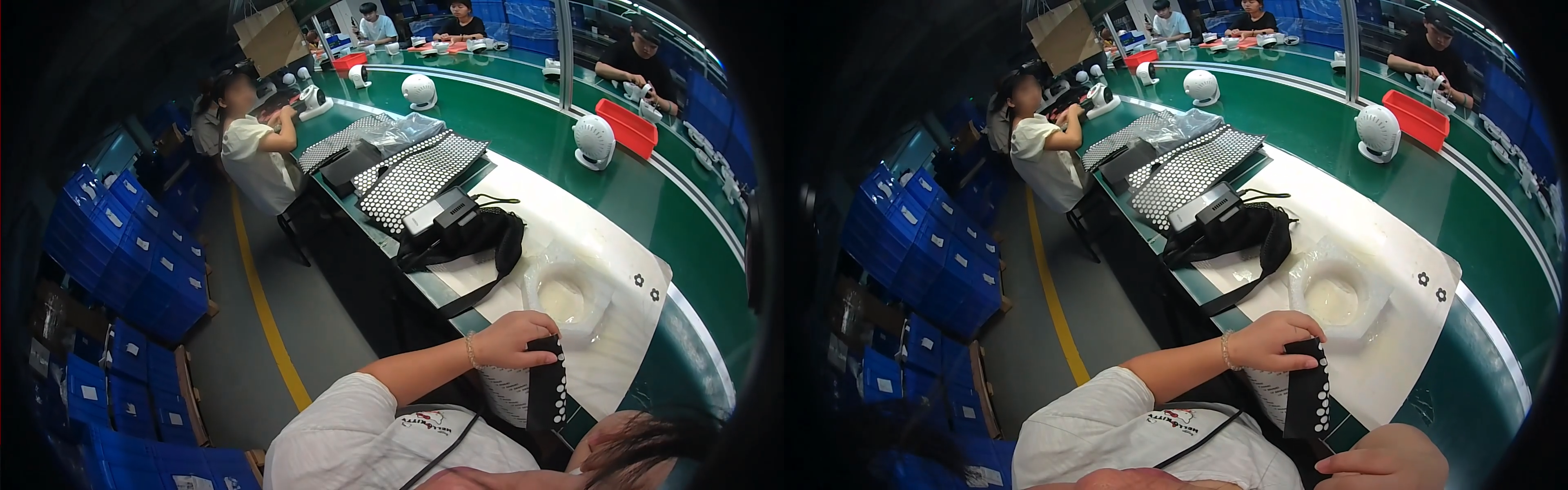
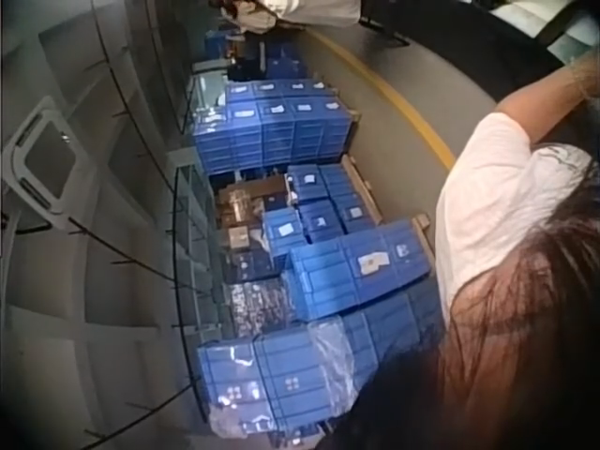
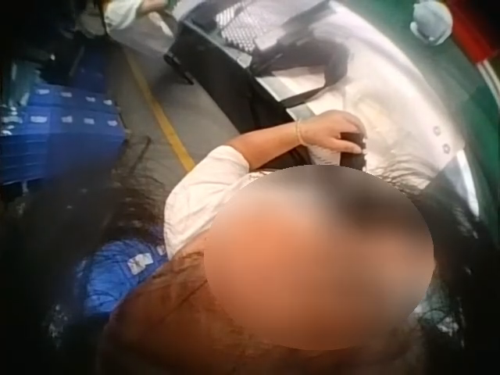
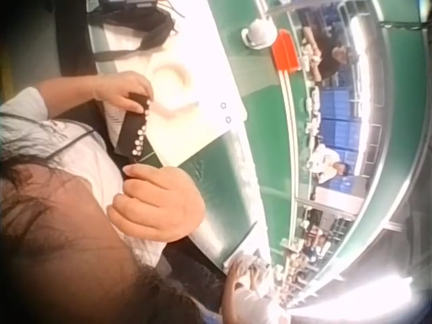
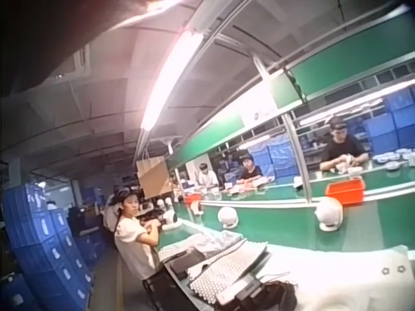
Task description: Assembling small white spherical cameras on a factory assembly line.
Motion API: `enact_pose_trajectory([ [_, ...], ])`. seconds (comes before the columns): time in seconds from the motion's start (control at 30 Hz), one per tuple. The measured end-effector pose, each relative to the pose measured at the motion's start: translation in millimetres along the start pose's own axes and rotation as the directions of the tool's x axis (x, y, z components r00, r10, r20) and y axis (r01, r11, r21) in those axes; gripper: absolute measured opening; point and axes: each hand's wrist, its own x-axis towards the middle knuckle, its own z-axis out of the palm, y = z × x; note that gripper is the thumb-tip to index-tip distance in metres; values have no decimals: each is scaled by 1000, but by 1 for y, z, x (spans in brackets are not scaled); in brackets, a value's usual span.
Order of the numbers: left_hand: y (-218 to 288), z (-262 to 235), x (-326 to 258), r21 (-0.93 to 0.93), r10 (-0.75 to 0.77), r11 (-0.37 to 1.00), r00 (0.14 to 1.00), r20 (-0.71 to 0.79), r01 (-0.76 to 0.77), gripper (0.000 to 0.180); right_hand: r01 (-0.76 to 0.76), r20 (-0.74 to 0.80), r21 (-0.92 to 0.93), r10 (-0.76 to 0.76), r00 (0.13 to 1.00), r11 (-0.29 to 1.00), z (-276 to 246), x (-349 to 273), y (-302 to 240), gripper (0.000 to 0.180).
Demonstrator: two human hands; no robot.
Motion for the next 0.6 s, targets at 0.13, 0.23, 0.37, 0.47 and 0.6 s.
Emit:
enact_pose_trajectory([
  [0.13, 1, -1, 1, 7, -10, 1000, 1000, 15, 10, 26, 97, -20, -127, -100, 995, 987, 0, -1, 3, 16],
  [0.23, 0, -1, 0, 23, -12, 1000, 1000, 11, 12, 26, 115, -40, -137, -122, 992, 984, 0, -1, 4, 16],
  [0.37, 0, -1, 1, 20, -14, 1000, 999, 29, 14, 26, 135, -60, -154, -146, 987, 979, 0, -2, 2, 14],
  [0.47, 1, -2, -1, 20, -3, 1000, 1000, 16, 3, 26, -50, -34, 73, 52, 998, 996, 0, -3, -3, 12],
  [0.6, 1, 0, 1, 4, -15, 1000, 1000, 22, 14, 26, -3, -71, -14, 2, 997, 1000, 0, -8, 0, 10],
])
